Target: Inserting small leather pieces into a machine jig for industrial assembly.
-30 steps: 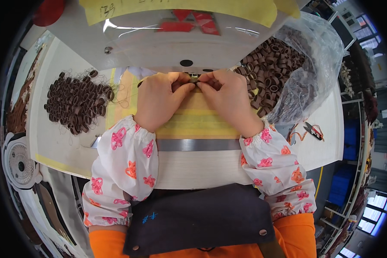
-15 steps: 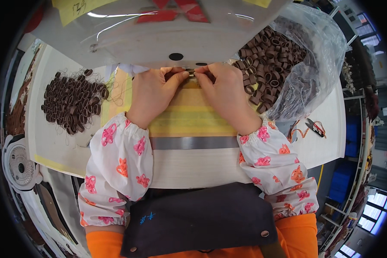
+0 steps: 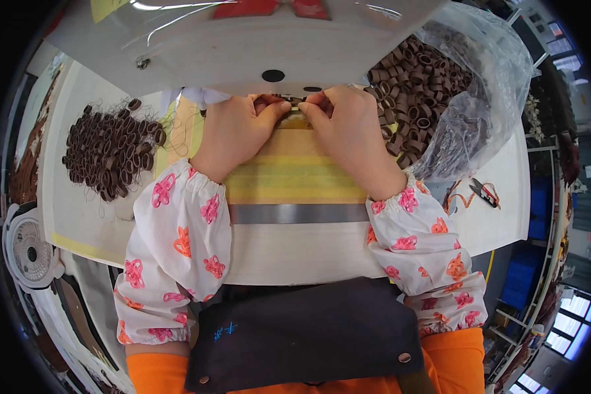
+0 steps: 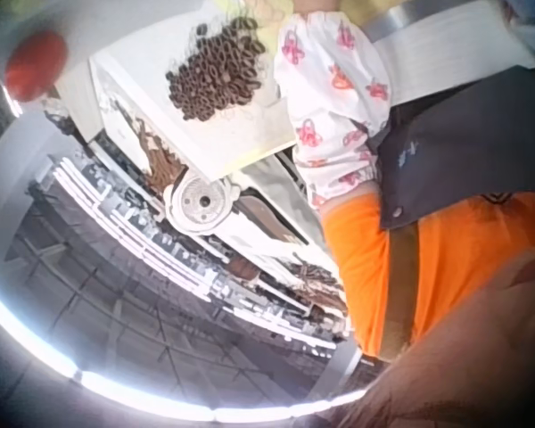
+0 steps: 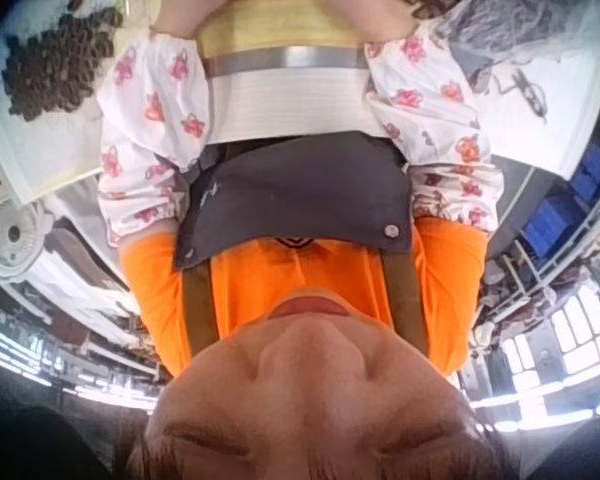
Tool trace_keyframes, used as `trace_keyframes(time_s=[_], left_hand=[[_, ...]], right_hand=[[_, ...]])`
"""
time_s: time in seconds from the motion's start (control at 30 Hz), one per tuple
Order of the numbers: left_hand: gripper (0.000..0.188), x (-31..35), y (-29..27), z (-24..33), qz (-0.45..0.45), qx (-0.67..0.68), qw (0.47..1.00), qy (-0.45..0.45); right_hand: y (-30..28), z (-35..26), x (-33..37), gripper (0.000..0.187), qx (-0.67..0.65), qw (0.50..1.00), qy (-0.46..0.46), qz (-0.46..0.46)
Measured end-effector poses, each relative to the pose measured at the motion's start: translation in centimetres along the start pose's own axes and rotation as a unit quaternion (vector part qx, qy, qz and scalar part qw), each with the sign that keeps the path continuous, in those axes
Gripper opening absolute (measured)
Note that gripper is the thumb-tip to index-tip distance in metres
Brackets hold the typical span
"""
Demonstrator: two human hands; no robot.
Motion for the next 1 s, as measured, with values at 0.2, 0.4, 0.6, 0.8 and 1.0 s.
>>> trace_keyframes(time_s=[0.2, 0.4, 0.6, 0.8, 1.0], left_hand=[[0.031, 0.02, 0.08, -0.42, 0.011, 0.018, 1.000, 0.004], [0.031, 0.11, -0.18, -0.50, -0.009, 0.014, 0.999, -0.041], [0.030, 0.09, -0.17, -0.05, -0.018, 0.018, 0.997, -0.078], [0.029, 0.04, 0.22, -0.49, -0.004, 0.033, 0.999, -0.037], [0.024, 0.18, -0.60, 0.27, 0.000, -0.023, 1.000, -0.003]], right_hand=[[-0.03, 0.21, -0.37, 0.012, -0.002, 0.999, 0.020, -0.024], [0.11, 0.32, -0.50, 0.012, -0.006, 0.998, 0.050, -0.036], [0.16, 0.43, -0.48, 0.011, -0.015, 0.998, 0.042, -0.032], [0.38, 0.57, -0.30, 0.011, -0.034, 0.997, 0.060, -0.028], [0.29, 0.92, -0.09, 0.012, -0.045, 0.998, 0.031, -0.009]])
Point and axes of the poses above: each hand's wrist, its own x-axis away from the middle knuckle, its own y-axis out of the palm, z = x × y, the point moved 2 cm from there along -x, towards the middle knuckle, and after that the axes turned 11 degrees about -z, right-handed, at the moved point
